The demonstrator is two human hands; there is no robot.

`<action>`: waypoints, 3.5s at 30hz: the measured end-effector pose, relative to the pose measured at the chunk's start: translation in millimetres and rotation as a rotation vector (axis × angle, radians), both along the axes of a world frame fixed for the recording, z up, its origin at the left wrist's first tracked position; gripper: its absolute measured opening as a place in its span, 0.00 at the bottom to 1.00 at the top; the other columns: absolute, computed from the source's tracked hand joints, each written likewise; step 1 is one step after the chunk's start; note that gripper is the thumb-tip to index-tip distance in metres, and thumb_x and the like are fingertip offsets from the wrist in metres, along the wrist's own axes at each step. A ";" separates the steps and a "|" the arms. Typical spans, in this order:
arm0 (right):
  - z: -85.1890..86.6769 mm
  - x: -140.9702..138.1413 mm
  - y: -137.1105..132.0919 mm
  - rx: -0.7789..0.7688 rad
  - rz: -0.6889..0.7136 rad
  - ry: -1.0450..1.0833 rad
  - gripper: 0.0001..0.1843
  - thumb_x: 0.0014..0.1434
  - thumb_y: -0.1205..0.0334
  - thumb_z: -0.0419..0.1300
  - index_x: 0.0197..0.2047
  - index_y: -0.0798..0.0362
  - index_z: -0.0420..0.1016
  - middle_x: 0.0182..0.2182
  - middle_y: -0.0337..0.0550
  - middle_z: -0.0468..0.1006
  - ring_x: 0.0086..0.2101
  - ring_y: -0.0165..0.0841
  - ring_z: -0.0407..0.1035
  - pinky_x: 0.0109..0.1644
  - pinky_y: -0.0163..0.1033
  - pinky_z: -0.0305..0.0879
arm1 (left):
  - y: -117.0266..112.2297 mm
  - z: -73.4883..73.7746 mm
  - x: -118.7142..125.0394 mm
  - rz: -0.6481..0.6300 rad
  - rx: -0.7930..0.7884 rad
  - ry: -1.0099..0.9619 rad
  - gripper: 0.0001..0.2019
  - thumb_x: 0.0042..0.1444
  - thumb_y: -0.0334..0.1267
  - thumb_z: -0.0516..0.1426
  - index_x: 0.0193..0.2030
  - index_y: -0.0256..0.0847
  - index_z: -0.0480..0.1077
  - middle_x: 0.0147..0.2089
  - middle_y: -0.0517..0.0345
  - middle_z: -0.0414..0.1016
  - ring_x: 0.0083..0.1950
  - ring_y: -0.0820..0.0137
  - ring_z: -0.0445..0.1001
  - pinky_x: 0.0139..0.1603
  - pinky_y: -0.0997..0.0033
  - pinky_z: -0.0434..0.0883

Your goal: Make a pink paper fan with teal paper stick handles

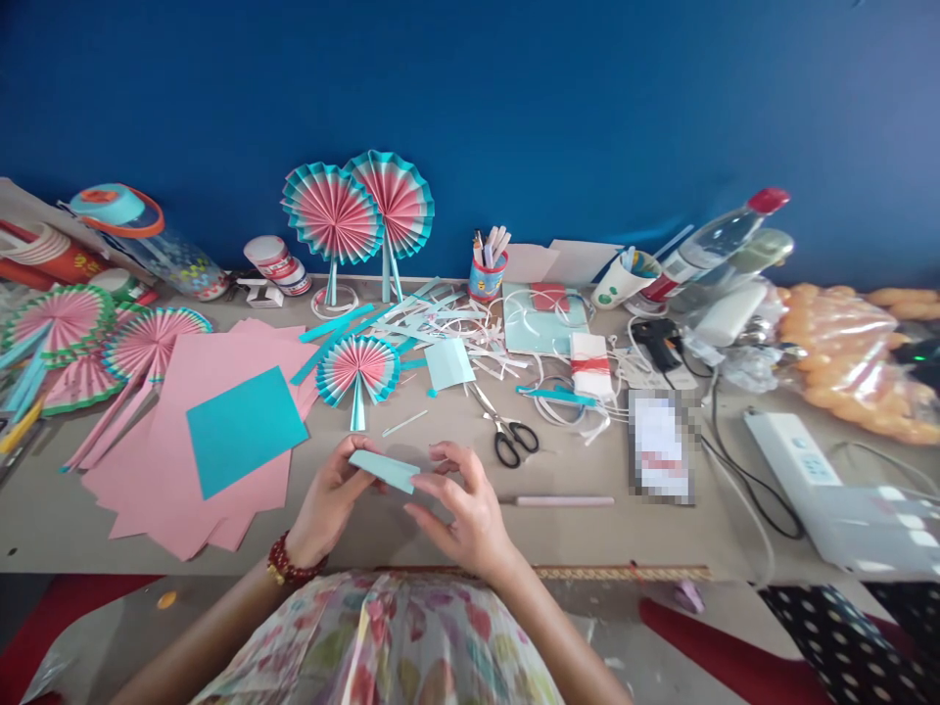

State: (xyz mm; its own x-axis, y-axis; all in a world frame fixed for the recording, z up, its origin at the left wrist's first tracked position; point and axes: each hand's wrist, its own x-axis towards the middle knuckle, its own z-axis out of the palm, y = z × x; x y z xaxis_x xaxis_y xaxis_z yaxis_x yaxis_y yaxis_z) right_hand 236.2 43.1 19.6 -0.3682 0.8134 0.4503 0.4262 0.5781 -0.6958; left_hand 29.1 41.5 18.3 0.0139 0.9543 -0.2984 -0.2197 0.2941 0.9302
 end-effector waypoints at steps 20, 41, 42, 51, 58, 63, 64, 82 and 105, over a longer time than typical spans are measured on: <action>3.0 -15.6 9.4 -0.316 -0.151 0.123 0.04 0.64 0.62 0.59 0.36 0.50 0.73 0.33 0.42 0.78 0.33 0.34 0.74 0.37 0.37 0.71 | -3.2 9.8 6.7 -0.100 -0.054 -0.137 0.10 0.60 0.45 0.60 0.38 0.41 0.66 0.37 0.60 0.75 0.38 0.67 0.79 0.46 0.65 0.74; 0.2 -22.8 7.5 -0.480 -0.210 0.325 0.14 0.64 0.61 0.59 0.52 0.49 0.66 0.28 0.34 0.70 0.27 0.29 0.66 0.30 0.33 0.63 | -1.1 9.9 7.4 -0.126 -0.030 0.076 0.16 0.58 0.48 0.61 0.46 0.39 0.67 0.29 0.62 0.73 0.27 0.72 0.74 0.32 0.73 0.70; 0.1 -22.5 7.7 -0.496 -0.200 0.332 0.14 0.64 0.60 0.59 0.53 0.49 0.66 0.27 0.34 0.69 0.26 0.28 0.66 0.30 0.33 0.62 | -1.2 9.3 6.8 -0.130 -0.023 0.098 0.16 0.58 0.48 0.60 0.46 0.39 0.67 0.27 0.63 0.73 0.26 0.72 0.74 0.31 0.73 0.70; 2.5 -18.8 12.0 -0.706 -0.099 0.419 0.14 0.64 0.57 0.59 0.51 0.51 0.70 0.24 0.32 0.65 0.25 0.29 0.65 0.29 0.33 0.62 | -6.1 8.5 5.4 -0.088 0.096 0.217 0.14 0.61 0.45 0.59 0.49 0.41 0.67 0.31 0.62 0.73 0.29 0.73 0.72 0.32 0.75 0.69; 0.5 -22.0 7.0 -0.630 -0.201 0.462 0.14 0.63 0.56 0.61 0.50 0.50 0.72 0.26 0.35 0.70 0.26 0.29 0.65 0.29 0.32 0.61 | -5.1 -3.8 17.4 -0.102 -0.089 -0.193 0.15 0.58 0.48 0.62 0.40 0.36 0.73 0.35 0.56 0.77 0.30 0.73 0.72 0.33 0.73 0.69; -1.2 -22.3 6.9 -0.626 -0.176 0.433 0.13 0.63 0.56 0.60 0.49 0.51 0.70 0.27 0.37 0.73 0.27 0.30 0.67 0.30 0.33 0.64 | -5.9 -4.4 24.6 -0.093 0.014 -0.049 0.13 0.58 0.47 0.61 0.37 0.36 0.75 0.31 0.58 0.76 0.31 0.71 0.71 0.36 0.72 0.69; -1.4 -22.0 7.0 -0.625 -0.167 0.434 0.12 0.63 0.56 0.60 0.48 0.51 0.70 0.28 0.38 0.74 0.28 0.31 0.68 0.31 0.33 0.64 | -6.1 -4.2 25.2 -0.099 0.030 -0.029 0.13 0.59 0.47 0.61 0.36 0.37 0.74 0.30 0.58 0.76 0.31 0.71 0.71 0.35 0.72 0.69; -0.6 -23.6 2.7 -0.728 -0.046 0.514 0.14 0.65 0.56 0.59 0.52 0.49 0.67 0.30 0.39 0.77 0.31 0.33 0.73 0.36 0.36 0.68 | -6.9 -7.2 21.6 -0.033 0.001 0.023 0.15 0.60 0.47 0.59 0.29 0.37 0.74 0.27 0.58 0.75 0.32 0.70 0.72 0.37 0.72 0.68; -1.6 -11.6 10.6 -0.535 -0.173 0.238 0.08 0.64 0.57 0.58 0.39 0.51 0.74 0.27 0.40 0.76 0.27 0.32 0.70 0.30 0.34 0.64 | -1.6 9.0 -2.5 -0.165 0.069 0.125 0.15 0.65 0.49 0.53 0.37 0.39 0.69 0.24 0.63 0.71 0.25 0.74 0.69 0.30 0.74 0.66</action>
